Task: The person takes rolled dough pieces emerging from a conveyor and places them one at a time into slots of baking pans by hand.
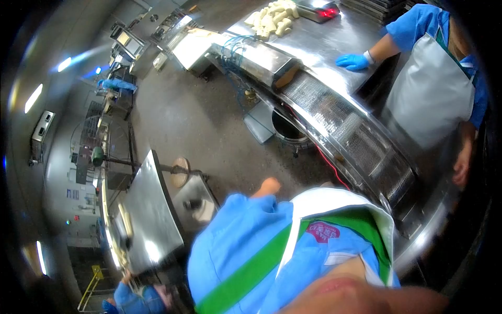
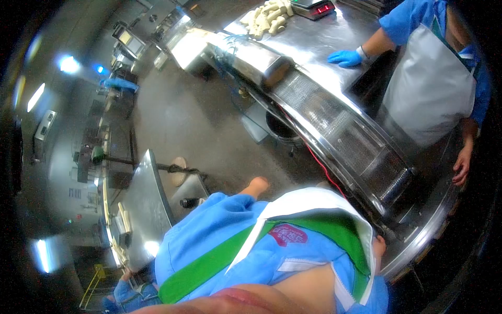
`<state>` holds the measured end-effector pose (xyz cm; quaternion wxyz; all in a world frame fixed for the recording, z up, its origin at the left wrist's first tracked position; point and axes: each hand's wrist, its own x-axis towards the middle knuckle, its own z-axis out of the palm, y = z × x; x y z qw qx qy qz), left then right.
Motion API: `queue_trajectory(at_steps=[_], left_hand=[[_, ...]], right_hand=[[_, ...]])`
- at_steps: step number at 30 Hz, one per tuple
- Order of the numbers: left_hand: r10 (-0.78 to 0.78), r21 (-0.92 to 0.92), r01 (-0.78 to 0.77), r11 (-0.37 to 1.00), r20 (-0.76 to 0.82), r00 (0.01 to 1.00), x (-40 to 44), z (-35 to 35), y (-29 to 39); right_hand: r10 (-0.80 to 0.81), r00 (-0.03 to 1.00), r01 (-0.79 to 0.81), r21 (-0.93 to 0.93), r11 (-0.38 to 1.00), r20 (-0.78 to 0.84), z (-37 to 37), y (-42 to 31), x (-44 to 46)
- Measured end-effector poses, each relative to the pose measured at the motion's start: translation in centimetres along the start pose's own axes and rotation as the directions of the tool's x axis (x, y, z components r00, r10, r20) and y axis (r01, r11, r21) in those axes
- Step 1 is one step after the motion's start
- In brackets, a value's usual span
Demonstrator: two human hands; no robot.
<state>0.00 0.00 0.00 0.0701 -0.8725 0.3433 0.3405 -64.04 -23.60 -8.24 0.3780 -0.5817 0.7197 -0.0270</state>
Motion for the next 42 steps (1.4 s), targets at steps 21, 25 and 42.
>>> queue_trajectory(at_steps=[21,25,42], left_hand=[[-0.025,-0.041,0.026,0.999,0.023,0.999,0.9,0.0,-0.8],[-0.137,-0.22,0.107,0.97,-0.125,0.983,1.0,-2.9,0.5],[0.144,-0.275,-0.468,0.84,-0.719,0.68,7.5,-20.9,15.0]], right_hand=[[-0.111,0.994,0.113,-0.247,0.963,0.022,-0.4,0.6,-0.6],[-0.425,0.872,0.458,-0.715,0.528,0.245,0.4,-0.4,-0.4],[-0.144,0.911,0.129,-0.065,0.989,-0.386,-4.6,-8.4,-13.3]])
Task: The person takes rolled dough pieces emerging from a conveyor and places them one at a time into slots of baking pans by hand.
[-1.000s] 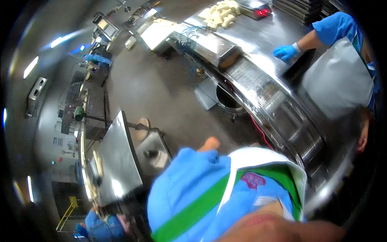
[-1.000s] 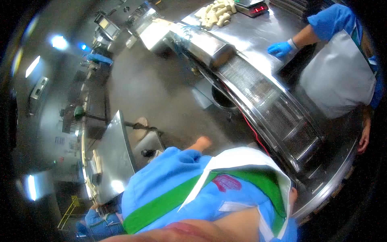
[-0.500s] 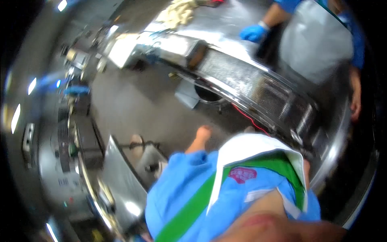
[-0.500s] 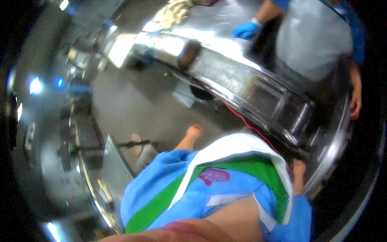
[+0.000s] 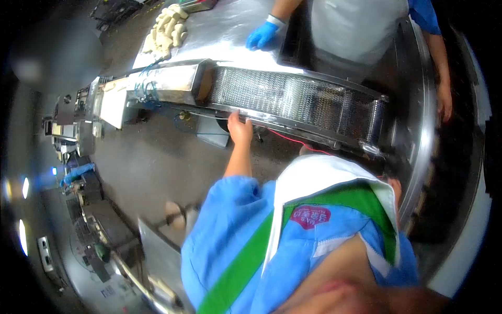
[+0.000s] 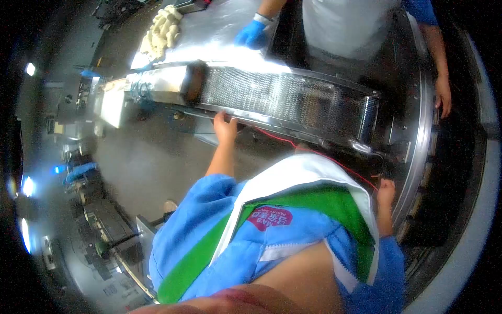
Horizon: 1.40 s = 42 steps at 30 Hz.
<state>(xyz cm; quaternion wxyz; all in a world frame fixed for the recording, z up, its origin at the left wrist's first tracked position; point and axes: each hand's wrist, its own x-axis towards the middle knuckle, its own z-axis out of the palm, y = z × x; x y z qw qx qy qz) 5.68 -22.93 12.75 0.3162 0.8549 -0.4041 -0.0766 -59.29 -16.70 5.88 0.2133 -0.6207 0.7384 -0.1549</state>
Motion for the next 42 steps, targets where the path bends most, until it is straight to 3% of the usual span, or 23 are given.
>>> queue_trajectory(at_steps=[2,4,5,6,7,8,9,10,11,13,17,20,24,25,27,30,31,32,34,35,36,40,42], left_hand=[[0.017,0.05,-0.016,0.999,-0.016,1.0,1.3,0.3,0.3],[0.04,0.108,-0.033,0.994,-0.056,0.998,2.7,1.3,-0.4],[0.072,0.092,-0.062,0.994,-0.108,0.992,2.9,1.3,0.0],[-0.002,0.067,0.005,0.998,-0.04,0.999,3.6,1.4,-0.7],[-0.07,0.006,0.071,0.997,-0.085,0.994,3.6,0.8,0.9],[-0.056,0.06,0.06,0.996,-0.064,0.996,4.0,0.1,1.6],[-0.457,-0.433,0.494,0.754,0.194,0.868,4.1,-0.8,4.9],[-0.318,-0.322,0.344,0.882,0.132,0.939,4.9,0.3,2.7],[-0.085,-0.06,0.089,0.994,0.075,0.994,6.1,3.1,3.7],[0.116,0.171,-0.118,0.978,0.024,0.993,7.1,4.6,2.7],[0.006,0.216,-0.041,0.976,0.16,0.987,7.3,3.5,4.4],[0.119,0.264,-0.153,0.952,0.139,0.983,6.2,4.0,6.7],[0.1,0.254,-0.143,0.957,0.175,0.98,4.9,3.6,9.3],[0.117,0.286,-0.162,0.944,0.168,0.979,4.5,3.2,9.5],[0.117,0.304,-0.168,0.938,0.179,0.977,6.5,3.8,8.0],[0.208,0.233,-0.238,0.943,0.147,0.967,6.1,6.1,6.0],[0.032,0.044,-0.04,0.998,0.171,0.985,6.8,8.2,3.2],[-0.069,0.06,0.058,0.997,0.202,0.977,4.6,5.9,7.8],[-0.267,0.111,0.246,0.963,0.257,0.929,-0.2,0.8,18.1],[-0.057,0.318,-0.018,0.948,0.226,0.973,1.2,3.5,11.8],[0.022,0.262,-0.088,0.961,0.243,0.97,0.9,3.8,11.1],[0.142,0.224,-0.174,0.959,0.154,0.978,-0.3,5.2,10.6],[0.2,0.178,-0.21,0.961,0.073,0.977,-0.9,5.2,9.8]], right_hand=[[-0.001,0.999,0.0,-0.013,1.0,-0.033,0.1,0.6,-1.2],[-0.144,0.989,0.141,-0.095,0.985,-0.021,0.0,1.4,-2.1],[-0.119,0.992,0.115,-0.101,0.988,-0.034,-0.3,0.8,-2.5],[-0.042,0.999,0.039,-0.143,0.989,-0.013,-1.7,-2.1,-2.8],[0.06,0.998,-0.062,-0.185,0.981,-0.016,-2.7,-4.7,-3.2],[-0.005,0.989,-0.01,-0.106,0.994,-0.146,-2.5,-5.7,-3.9],[-0.062,0.956,0.047,-0.058,0.997,-0.287,-2.8,-6.3,-4.3],[0.19,0.954,-0.188,0.028,0.982,-0.232,-4.2,-9.1,-4.3],[0.209,0.911,-0.214,0.026,0.976,-0.356,-4.9,-9.3,-7.4],[0.24,0.902,-0.239,0.048,0.97,-0.358,-5.2,-9.6,-6.5],[0.265,0.824,-0.288,0.032,0.957,-0.501,-7.4,-14.6,-6.4],[0.282,0.747,-0.329,0.035,0.944,-0.602,-10.1,-14.0,-6.3],[0.224,0.613,-0.44,-0.091,0.894,-0.758,-13.5,-12.0,-5.9],[0.231,0.613,-0.437,-0.081,0.896,-0.756,-14.0,-11.5,-5.9],[0.335,0.722,-0.521,-0.158,0.839,-0.605,-14.5,-12.2,-4.9],[0.485,0.745,-0.652,-0.349,0.673,-0.458,-14.5,-11.8,-3.9],[0.489,0.762,-0.641,-0.388,0.663,-0.424,-15.1,-11.4,-3.6],[0.385,0.791,-0.58,-0.382,0.719,-0.476,-15.0,-11.1,-4.1],[0.407,0.82,-0.558,-0.401,0.727,-0.403,-15.8,-10.9,-4.8],[0.325,0.877,-0.477,-0.56,0.677,-0.353,-15.7,-10.0,-5.5],[0.343,0.894,-0.448,-0.532,0.718,-0.289,-16.3,-10.8,-5.9],[0.361,0.906,-0.422,-0.536,0.731,-0.221,-15.7,-8.2,-9.0],[0.487,0.857,-0.502,-0.491,0.712,-0.17,-15.4,-6.9,-9.7]])
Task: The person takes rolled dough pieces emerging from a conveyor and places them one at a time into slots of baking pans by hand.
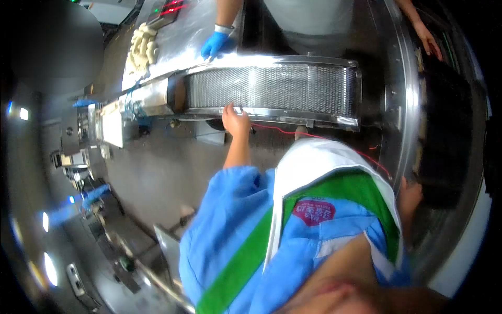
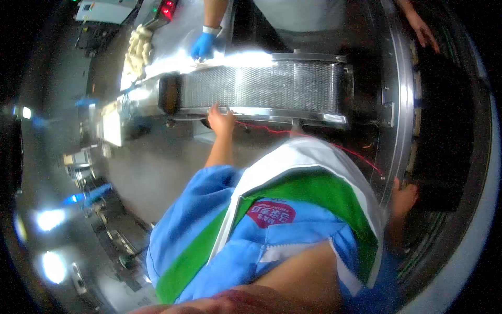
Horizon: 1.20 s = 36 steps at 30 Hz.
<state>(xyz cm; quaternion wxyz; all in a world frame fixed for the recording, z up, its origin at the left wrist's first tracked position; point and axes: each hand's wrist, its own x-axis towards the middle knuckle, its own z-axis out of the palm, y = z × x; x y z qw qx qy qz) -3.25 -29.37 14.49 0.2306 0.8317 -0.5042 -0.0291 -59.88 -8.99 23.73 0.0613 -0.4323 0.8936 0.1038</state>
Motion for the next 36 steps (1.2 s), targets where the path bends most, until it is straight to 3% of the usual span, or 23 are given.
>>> queue_trajectory(at_steps=[1,3,4,5,7,10,13,15,17,20,26,32,36], left_hand=[[-0.023,0.002,0.023,1.0,-0.003,1.0,-0.1,0.2,0.0],[0.001,0.044,0.0,0.999,-0.01,1.0,-0.6,-0.4,-1.0],[-0.033,0.052,0.033,0.998,0.008,0.999,-0.7,-0.6,-1.2],[-0.039,0.053,0.039,0.998,0.001,0.999,-0.7,-0.8,-1.2],[-0.086,0.05,0.085,0.995,0.018,0.996,-0.5,-1.0,-1.3],[-0.093,0.05,0.092,0.994,0.006,0.996,0.3,-0.2,-2.4],[-0.121,0.06,0.119,0.991,0.031,0.992,0.4,-1.7,-3.2],[-0.099,0.038,0.099,0.994,0.0,0.995,0.8,-1.9,-4.4],[-0.091,0.049,0.092,0.995,-0.014,0.996,1.1,-2.0,-6.0],[-0.133,0.042,0.134,0.99,-0.02,0.991,1.0,-2.3,-7.9],[-0.199,0.059,0.201,0.978,-0.041,0.979,2.2,-2.3,-9.5],[-0.197,0.03,0.197,0.98,0.027,0.98,3.4,-2.0,-10.0],[-0.221,0.02,0.221,0.975,0.041,0.974,3.5,-1.8,-9.7]], right_hand=[[-0.02,1.0,0.02,-0.011,1.0,-0.002,-0.1,0.2,0.3],[-0.064,0.987,0.094,0.21,0.973,-0.146,-0.4,-0.5,-0.4],[-0.078,0.995,0.097,0.325,0.941,-0.068,-2.2,-1.8,-0.7],[-0.087,0.994,0.106,0.327,0.939,-0.071,-1.8,-1.8,-0.3],[-0.037,0.99,0.062,0.185,0.981,-0.133,-0.6,-2.2,0.3],[0.041,0.997,-0.026,0.205,0.978,-0.07,-2.9,-5.1,0.5],[0.006,0.986,0.025,0.19,0.981,-0.165,-0.4,-4.6,2.6],[0.0,0.994,0.026,0.231,0.973,-0.111,-0.5,-4.9,3.4],[0.011,0.996,-0.005,0.067,0.998,-0.084,-1.0,-5.7,3.7],[0.003,0.994,-0.006,-0.027,1.0,-0.107,-0.8,-6.2,4.1],[0.132,0.986,-0.133,-0.003,0.991,-0.1,-0.7,-7.6,4.2],[0.117,0.983,-0.102,0.109,0.989,-0.144,-1.0,-8.0,3.5],[0.174,0.964,-0.168,0.045,0.985,-0.2,1.0,-6.7,3.4]])
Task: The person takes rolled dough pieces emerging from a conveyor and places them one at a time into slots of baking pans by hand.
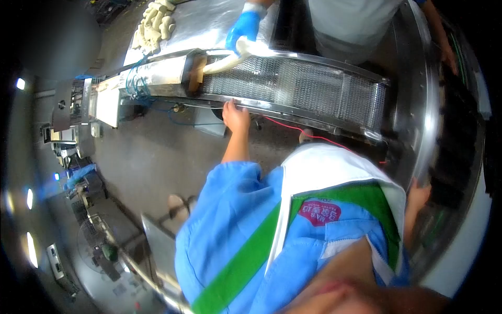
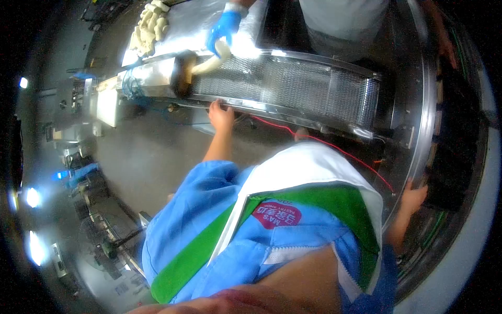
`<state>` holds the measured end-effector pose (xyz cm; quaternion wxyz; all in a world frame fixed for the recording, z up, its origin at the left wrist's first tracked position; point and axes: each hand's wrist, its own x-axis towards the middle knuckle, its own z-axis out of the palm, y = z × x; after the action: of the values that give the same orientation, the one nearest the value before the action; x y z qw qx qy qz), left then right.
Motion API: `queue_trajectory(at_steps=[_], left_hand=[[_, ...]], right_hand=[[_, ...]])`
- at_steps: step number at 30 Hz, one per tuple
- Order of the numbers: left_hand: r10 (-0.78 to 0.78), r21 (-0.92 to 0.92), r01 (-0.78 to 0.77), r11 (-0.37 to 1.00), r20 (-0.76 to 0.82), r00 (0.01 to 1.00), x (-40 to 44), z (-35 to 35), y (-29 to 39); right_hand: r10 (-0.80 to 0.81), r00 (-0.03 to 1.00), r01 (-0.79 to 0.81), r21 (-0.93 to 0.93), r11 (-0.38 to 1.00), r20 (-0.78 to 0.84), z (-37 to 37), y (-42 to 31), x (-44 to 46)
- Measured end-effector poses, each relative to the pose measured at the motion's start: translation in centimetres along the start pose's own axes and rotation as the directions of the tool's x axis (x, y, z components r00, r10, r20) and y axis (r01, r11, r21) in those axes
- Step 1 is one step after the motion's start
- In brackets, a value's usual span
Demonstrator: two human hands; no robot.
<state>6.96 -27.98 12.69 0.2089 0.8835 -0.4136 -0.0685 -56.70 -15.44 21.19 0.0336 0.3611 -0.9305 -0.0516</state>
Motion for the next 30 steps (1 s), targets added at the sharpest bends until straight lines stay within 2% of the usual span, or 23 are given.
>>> queue_trajectory(at_steps=[9,12,14,15,18,20,23,27,30], left_hand=[[0.025,-0.014,-0.025,1.0,-0.043,0.999,0.2,0.1,-0.6],[0.049,-0.017,-0.051,0.999,-0.088,0.995,0.4,0.0,-0.7],[0.057,-0.022,-0.059,0.998,-0.088,0.994,0.7,0.1,-0.7],[0.056,-0.022,-0.058,0.998,-0.088,0.995,0.7,0.1,-0.8],[0.044,-0.027,-0.045,0.999,-0.054,0.998,0.8,-0.2,-0.5],[0.009,-0.022,-0.01,1.0,-0.04,0.999,0.7,-0.2,-0.4],[0.0,0.009,0.0,1.0,-0.045,0.999,1.0,0.4,-1.0],[-0.023,0.01,0.024,1.0,-0.037,0.999,1.3,0.4,-0.9],[-0.063,0.034,0.063,0.997,-0.016,0.998,1.8,-0.3,-0.2]], right_hand=[[-0.074,0.997,0.076,0.107,0.991,-0.025,1.2,3.4,-2.2],[-0.055,0.998,0.057,0.109,0.992,-0.019,-0.1,2.9,-3.6],[0.047,0.999,-0.045,0.105,0.993,-0.012,0.2,3.1,-4.2],[0.046,0.999,-0.045,0.105,0.993,-0.012,0.7,3.6,-4.3],[0.04,0.999,-0.037,0.095,0.995,-0.026,1.6,4.6,-4.6],[-0.028,0.993,0.044,0.14,0.989,-0.112,1.3,4.5,-5.2],[-0.001,0.996,0.013,0.133,0.991,-0.085,0.4,3.7,-5.6],[-0.012,0.998,0.021,0.126,0.992,-0.068,2.9,6.0,-4.7],[-0.02,0.991,0.029,0.068,0.997,-0.132,2.5,5.5,-5.5]])
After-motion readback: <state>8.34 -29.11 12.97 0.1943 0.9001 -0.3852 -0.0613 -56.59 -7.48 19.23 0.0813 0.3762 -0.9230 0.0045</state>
